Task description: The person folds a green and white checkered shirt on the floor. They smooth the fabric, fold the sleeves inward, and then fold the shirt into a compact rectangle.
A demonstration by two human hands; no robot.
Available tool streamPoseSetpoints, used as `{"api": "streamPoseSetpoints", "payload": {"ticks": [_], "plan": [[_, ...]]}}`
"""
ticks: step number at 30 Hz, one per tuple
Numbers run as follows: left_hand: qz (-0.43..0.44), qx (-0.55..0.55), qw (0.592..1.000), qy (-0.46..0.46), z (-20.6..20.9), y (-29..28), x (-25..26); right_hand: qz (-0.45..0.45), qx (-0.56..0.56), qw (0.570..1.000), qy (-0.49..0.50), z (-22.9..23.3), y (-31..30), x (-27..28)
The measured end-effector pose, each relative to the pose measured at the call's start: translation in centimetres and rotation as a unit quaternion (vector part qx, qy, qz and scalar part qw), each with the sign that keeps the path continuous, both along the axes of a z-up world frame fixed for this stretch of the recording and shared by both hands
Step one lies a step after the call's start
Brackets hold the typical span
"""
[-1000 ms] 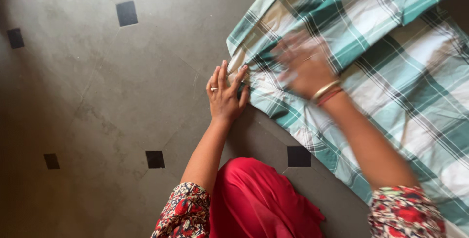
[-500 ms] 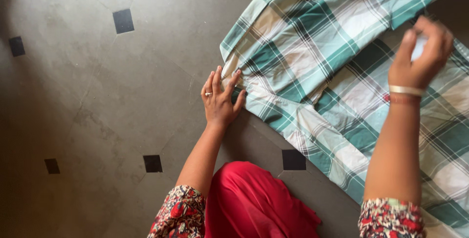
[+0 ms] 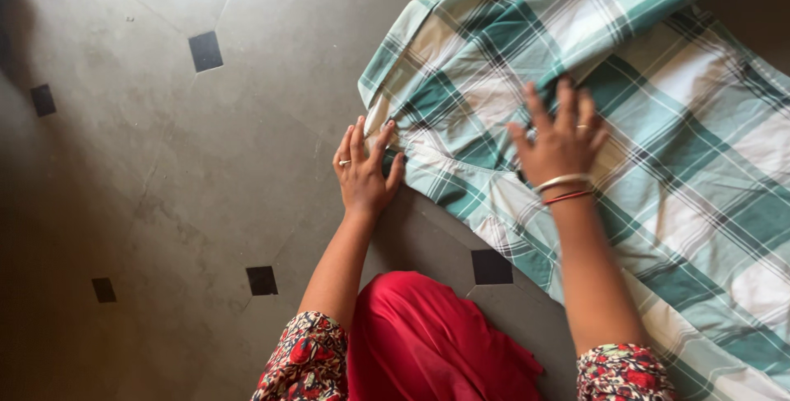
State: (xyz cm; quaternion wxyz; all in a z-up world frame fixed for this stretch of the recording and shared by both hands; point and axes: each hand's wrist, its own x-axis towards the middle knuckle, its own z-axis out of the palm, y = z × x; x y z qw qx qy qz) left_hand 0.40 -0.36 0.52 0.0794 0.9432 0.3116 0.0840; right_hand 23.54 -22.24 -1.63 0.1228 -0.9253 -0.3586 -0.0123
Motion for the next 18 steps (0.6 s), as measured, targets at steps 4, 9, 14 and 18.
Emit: {"api": "streamPoseSetpoints", "payload": {"ticks": [4, 9, 14, 18], "plan": [[0.001, 0.003, 1.0, -0.001, -0.1, 0.4, -0.2, -0.02, -0.01, 0.999, -0.023, -0.6, -2.1, 3.2], [0.003, -0.001, 1.0, 0.002, 0.1, 0.2, 0.1, -0.054, 0.146, 0.987, 0.05, -0.2, -1.4, 4.5], [0.001, 0.002, 1.0, 0.0, 0.1, 0.3, 0.0, -0.145, 0.244, 0.945, 0.163, 0.5, 1.4, 4.6], [0.002, 0.008, 1.0, 0.006, -0.1, 0.0, -0.1, -0.167, 0.215, 0.955, 0.115, -0.2, 1.8, 5.2]]}}
